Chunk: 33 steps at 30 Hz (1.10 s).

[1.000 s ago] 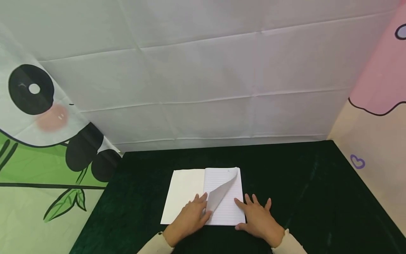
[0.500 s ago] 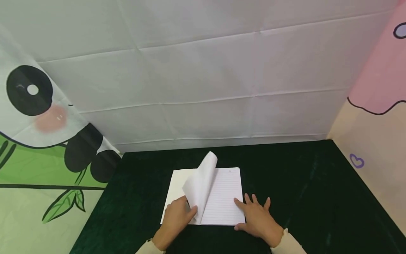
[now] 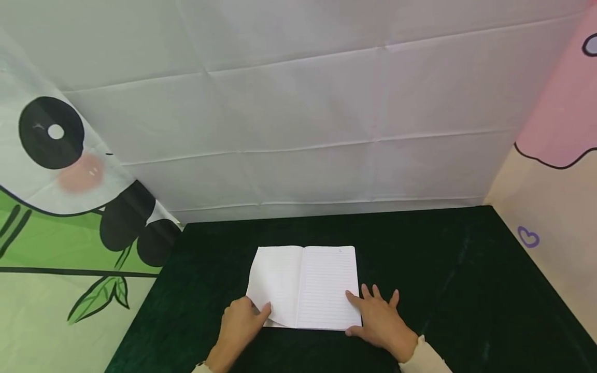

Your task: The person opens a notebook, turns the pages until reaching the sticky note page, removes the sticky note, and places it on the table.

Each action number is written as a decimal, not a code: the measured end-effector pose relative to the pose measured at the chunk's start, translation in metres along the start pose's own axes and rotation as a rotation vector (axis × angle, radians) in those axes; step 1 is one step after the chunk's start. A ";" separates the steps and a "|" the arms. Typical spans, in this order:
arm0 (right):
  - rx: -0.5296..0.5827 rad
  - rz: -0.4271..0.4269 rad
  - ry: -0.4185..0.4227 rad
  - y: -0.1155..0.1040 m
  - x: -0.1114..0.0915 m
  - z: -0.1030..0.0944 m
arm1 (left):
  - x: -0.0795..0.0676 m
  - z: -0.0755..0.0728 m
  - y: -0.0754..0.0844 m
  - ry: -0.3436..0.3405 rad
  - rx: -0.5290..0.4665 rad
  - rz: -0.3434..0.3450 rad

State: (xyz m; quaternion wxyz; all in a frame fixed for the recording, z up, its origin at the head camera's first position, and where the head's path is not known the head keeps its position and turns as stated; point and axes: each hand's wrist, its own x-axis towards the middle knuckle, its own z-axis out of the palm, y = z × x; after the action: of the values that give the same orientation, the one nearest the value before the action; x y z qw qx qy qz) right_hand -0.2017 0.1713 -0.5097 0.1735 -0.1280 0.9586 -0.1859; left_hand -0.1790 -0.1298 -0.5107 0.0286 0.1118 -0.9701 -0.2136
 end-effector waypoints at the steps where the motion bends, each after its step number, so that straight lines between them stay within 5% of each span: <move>1: 0.000 0.000 0.001 0.000 0.000 0.000 | 0.000 -0.001 -0.002 0.003 0.007 -0.006; 10: 0.009 -0.009 0.013 0.002 0.001 0.000 | 0.003 -0.013 -0.020 0.012 0.021 -0.061; 20: 0.009 -0.023 0.011 0.003 0.000 0.003 | 0.005 -0.005 -0.033 0.036 0.214 -0.025; 27: 0.015 -0.019 0.004 0.003 0.000 0.004 | 0.007 0.000 -0.022 0.097 0.273 0.137; 33: 0.019 -0.016 0.013 0.003 0.001 0.003 | 0.004 0.009 0.000 0.016 0.236 0.373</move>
State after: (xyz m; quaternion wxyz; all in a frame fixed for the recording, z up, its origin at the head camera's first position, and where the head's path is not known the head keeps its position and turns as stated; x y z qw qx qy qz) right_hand -0.2019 0.1726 -0.5137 0.1671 -0.1328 0.9568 -0.1972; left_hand -0.1842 -0.1275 -0.5189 0.0618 -0.0654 -0.9920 -0.0885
